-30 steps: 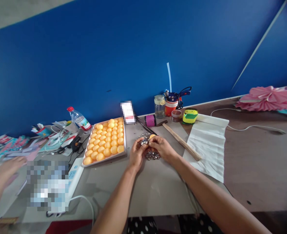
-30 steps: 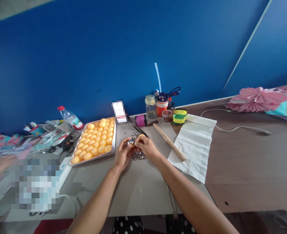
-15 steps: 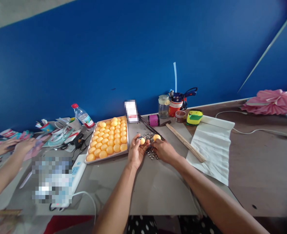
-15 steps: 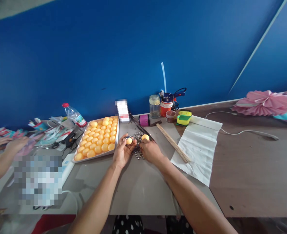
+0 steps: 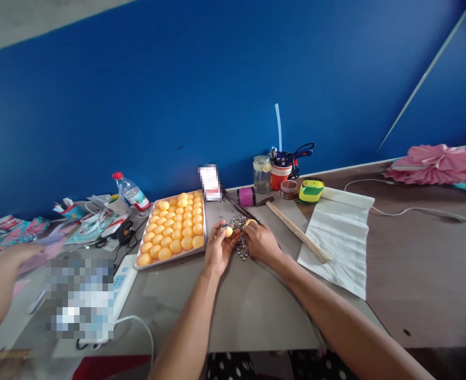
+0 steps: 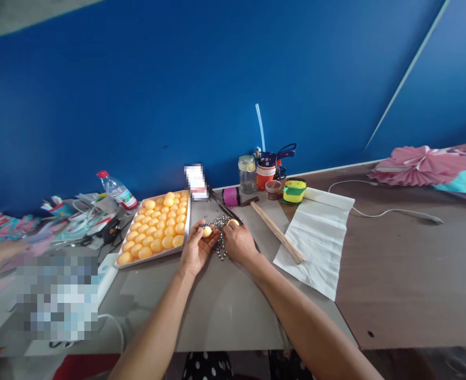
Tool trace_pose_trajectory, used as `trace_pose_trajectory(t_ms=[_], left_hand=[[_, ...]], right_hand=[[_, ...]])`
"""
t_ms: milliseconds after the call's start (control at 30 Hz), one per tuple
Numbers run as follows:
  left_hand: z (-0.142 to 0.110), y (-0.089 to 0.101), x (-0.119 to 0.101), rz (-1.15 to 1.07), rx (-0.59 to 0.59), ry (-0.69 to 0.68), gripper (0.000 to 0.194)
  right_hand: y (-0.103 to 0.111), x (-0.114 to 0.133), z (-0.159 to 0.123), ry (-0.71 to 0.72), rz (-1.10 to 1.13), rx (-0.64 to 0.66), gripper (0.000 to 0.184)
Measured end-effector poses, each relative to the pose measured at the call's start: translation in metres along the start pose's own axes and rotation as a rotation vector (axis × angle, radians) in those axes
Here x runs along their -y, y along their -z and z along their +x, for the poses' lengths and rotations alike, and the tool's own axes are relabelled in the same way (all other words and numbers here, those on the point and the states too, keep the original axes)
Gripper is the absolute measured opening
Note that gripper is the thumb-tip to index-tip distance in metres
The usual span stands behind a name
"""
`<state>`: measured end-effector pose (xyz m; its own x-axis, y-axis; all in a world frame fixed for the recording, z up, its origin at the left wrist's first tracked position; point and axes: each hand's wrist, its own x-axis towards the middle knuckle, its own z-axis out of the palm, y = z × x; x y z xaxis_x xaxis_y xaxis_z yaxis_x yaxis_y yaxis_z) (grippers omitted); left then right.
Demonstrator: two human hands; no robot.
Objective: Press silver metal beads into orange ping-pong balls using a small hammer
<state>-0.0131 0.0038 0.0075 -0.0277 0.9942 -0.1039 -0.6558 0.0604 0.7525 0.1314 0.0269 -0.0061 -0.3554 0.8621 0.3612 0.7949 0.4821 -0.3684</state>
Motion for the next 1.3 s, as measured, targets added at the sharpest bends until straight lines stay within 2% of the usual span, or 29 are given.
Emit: trace_pose_trajectory(t_ms=[133,233,333,500,667,933,1167,1300], left_hand=[[-0.0009,0.0000,-0.0007,-0.005,0.016,0.000,0.039],[-0.0014,-0.0011,-0.0009,-0.004,0.034,0.010,0.040],[-0.0020,-0.0026,-0.0012,-0.004,0.052,0.017,0.040],[-0.0026,-0.0037,-0.0011,-0.003,0.057,0.018,0.041],[-0.0028,-0.0037,0.0002,0.016,0.063,0.008,0.039],[-0.0014,-0.0007,0.0026,0.040,0.071,-0.005,0.038],[-0.0023,-0.0009,0.0029,0.060,0.063,-0.006,0.039],[-0.0025,-0.0013,0.0026,0.059,0.065,-0.008,0.039]], right_hand=[[0.0025,-0.0048,-0.0011,-0.159,0.276,-0.131,0.015],[0.0046,-0.0062,-0.0008,-0.296,0.425,-0.138,0.009],[0.0045,-0.0058,-0.0005,-0.263,0.492,-0.088,0.009],[-0.0010,-0.0078,-0.0019,-0.176,0.372,0.001,0.012],[-0.0025,-0.0106,-0.0026,-0.149,0.301,0.009,0.013],[0.0002,-0.0094,-0.0033,-0.141,0.295,0.038,0.013],[0.0039,-0.0075,-0.0032,-0.151,0.278,-0.011,0.012],[0.0041,-0.0079,-0.0025,-0.173,0.269,0.021,0.013]])
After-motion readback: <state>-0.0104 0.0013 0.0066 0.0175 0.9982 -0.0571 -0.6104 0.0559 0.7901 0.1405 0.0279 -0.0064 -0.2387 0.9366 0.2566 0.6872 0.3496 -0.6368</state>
